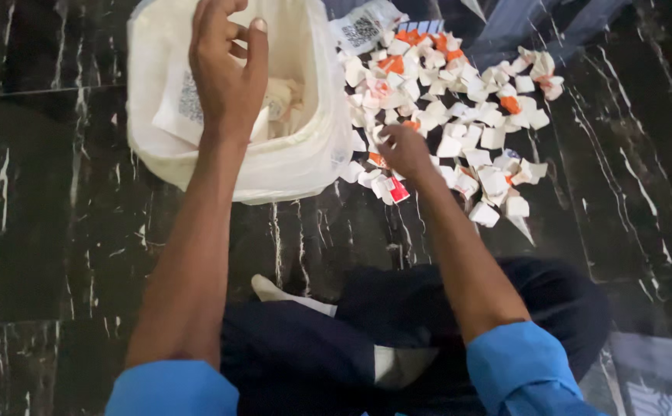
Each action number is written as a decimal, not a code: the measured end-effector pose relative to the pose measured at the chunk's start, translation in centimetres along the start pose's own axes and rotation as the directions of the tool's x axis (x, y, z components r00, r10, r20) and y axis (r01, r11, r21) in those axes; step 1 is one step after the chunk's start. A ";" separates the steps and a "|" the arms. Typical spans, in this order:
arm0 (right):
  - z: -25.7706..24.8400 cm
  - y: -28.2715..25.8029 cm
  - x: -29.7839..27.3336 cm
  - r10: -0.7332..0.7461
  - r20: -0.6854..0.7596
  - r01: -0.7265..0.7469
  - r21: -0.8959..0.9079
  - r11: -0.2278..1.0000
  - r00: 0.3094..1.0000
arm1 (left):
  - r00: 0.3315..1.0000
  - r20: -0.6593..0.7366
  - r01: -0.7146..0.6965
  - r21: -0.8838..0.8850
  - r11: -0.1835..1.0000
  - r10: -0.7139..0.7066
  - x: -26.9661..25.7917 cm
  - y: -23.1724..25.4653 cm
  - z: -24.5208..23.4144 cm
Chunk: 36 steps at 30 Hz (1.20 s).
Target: The person sits on a dark marble floor and collects small white and orange paper fragments scattered around a white plastic bin. They pick up the pieces by hand and place them into the bin, gradually clearing the floor area.
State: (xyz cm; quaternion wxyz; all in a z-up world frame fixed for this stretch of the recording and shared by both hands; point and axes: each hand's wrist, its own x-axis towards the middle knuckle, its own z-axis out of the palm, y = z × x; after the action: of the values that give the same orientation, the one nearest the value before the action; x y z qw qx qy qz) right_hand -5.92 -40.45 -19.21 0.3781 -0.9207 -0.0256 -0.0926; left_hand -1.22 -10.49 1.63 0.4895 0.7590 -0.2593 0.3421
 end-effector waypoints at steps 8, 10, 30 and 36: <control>4.8 1.4 -4.3 0.132 0.307 -0.083 -0.166 0.983 0.942 | 0.949 0.315 0.074 -0.161 0.984 -0.020 -11.2 9.7 7.8; 5.1 1.2 -4.7 0.168 0.277 -0.107 -0.223 0.969 0.946 | 0.894 0.411 0.220 -0.052 0.974 -0.179 -14.7 9.3 9.6; 5.7 2.5 -4.5 0.224 -0.348 -0.279 -0.118 0.953 0.910 | 0.695 0.342 0.622 0.156 0.767 -0.633 -24.0 -1.2 16.3; 1.6 3.0 -4.5 0.627 -0.043 -0.432 0.688 0.583 0.778 | 0.657 0.335 0.721 -0.020 0.693 -0.675 -23.9 -1.3 19.8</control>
State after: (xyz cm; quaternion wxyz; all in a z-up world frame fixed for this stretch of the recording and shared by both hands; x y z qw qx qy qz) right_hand -9.76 -41.39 -23.27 0.6793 -0.6736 0.2772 -0.0896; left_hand -10.13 -26.76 -23.31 0.5935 0.8036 -0.0439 -0.0134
